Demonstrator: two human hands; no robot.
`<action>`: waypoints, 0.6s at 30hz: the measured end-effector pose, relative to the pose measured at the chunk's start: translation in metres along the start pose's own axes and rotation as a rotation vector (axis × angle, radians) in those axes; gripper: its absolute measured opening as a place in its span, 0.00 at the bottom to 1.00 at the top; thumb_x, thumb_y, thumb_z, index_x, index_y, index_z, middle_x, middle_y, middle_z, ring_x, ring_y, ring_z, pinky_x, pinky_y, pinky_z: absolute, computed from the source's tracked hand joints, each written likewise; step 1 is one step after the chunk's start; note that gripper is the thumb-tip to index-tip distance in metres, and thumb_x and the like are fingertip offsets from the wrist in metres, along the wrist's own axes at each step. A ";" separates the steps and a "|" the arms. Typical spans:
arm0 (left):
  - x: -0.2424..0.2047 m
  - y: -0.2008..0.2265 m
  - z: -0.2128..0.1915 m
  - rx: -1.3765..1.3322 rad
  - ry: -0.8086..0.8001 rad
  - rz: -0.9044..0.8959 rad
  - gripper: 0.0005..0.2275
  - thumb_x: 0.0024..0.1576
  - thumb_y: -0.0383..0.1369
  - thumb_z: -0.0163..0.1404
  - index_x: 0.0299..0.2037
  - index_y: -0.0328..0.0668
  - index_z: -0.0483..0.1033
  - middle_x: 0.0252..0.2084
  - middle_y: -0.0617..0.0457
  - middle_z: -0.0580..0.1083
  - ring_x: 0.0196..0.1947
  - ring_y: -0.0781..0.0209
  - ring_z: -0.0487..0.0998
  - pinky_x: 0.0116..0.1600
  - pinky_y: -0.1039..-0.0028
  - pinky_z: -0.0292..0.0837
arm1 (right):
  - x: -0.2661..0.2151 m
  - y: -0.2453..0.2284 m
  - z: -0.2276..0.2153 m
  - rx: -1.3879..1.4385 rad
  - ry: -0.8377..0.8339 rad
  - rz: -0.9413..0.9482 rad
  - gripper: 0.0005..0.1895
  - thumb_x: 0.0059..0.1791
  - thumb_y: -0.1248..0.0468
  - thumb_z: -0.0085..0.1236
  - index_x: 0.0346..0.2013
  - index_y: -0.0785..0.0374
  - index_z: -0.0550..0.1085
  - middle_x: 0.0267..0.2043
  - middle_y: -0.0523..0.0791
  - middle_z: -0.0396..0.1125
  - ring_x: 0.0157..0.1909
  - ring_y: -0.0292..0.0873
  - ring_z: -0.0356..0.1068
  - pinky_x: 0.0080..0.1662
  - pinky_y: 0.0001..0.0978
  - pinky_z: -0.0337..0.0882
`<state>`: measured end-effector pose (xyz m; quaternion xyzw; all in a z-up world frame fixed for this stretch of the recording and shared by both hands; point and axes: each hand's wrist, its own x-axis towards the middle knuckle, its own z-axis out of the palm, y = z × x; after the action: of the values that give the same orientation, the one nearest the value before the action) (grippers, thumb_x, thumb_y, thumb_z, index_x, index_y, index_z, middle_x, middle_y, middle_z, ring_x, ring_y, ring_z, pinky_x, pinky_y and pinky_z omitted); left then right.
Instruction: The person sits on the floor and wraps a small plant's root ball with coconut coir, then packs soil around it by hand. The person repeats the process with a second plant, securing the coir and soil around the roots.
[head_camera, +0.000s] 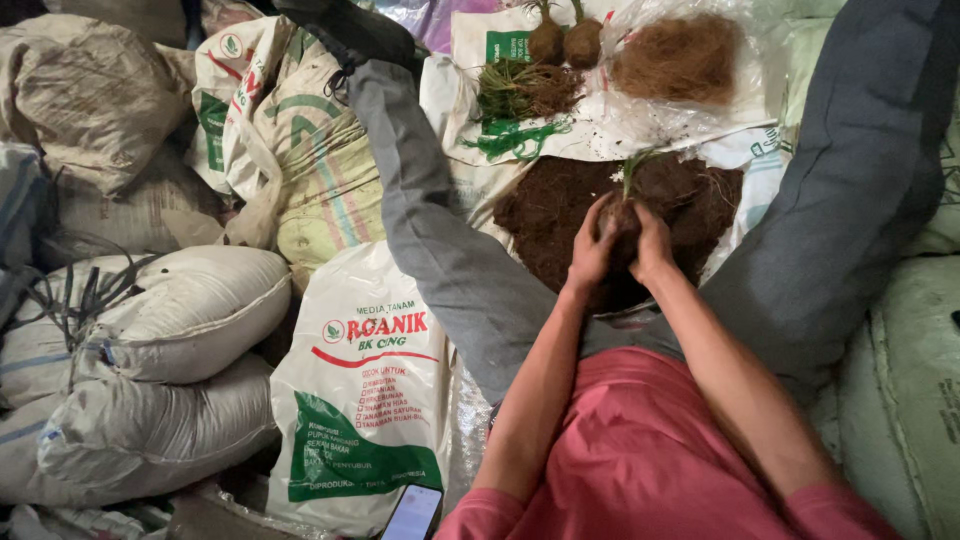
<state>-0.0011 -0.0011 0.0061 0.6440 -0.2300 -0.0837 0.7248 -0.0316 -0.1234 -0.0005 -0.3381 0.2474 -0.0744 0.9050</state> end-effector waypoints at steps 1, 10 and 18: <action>0.002 -0.005 -0.001 -0.069 0.008 -0.038 0.21 0.67 0.35 0.49 0.69 0.36 0.66 0.64 0.44 0.72 0.64 0.56 0.71 0.68 0.69 0.65 | 0.000 0.000 0.000 0.008 0.009 -0.013 0.18 0.54 0.49 0.52 0.50 0.57 0.76 0.48 0.41 0.74 0.48 0.40 0.74 0.53 0.38 0.74; 0.016 -0.032 0.005 -0.307 -0.014 -0.183 0.19 0.70 0.35 0.41 0.67 0.32 0.67 0.63 0.46 0.71 0.63 0.58 0.69 0.68 0.71 0.62 | 0.020 0.012 -0.012 -0.232 0.049 -0.353 0.16 0.56 0.55 0.50 0.43 0.64 0.77 0.43 0.43 0.73 0.44 0.38 0.70 0.47 0.34 0.70; 0.013 -0.033 -0.001 -0.324 0.002 -0.147 0.19 0.71 0.35 0.41 0.66 0.29 0.69 0.63 0.44 0.72 0.63 0.57 0.70 0.69 0.70 0.63 | 0.009 0.005 -0.006 -0.268 -0.046 -0.346 0.14 0.56 0.59 0.48 0.44 0.64 0.78 0.43 0.42 0.73 0.45 0.37 0.69 0.49 0.30 0.70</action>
<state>0.0169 -0.0110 -0.0233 0.5338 -0.1649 -0.1717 0.8114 -0.0268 -0.1253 -0.0112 -0.4945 0.1726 -0.1874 0.8310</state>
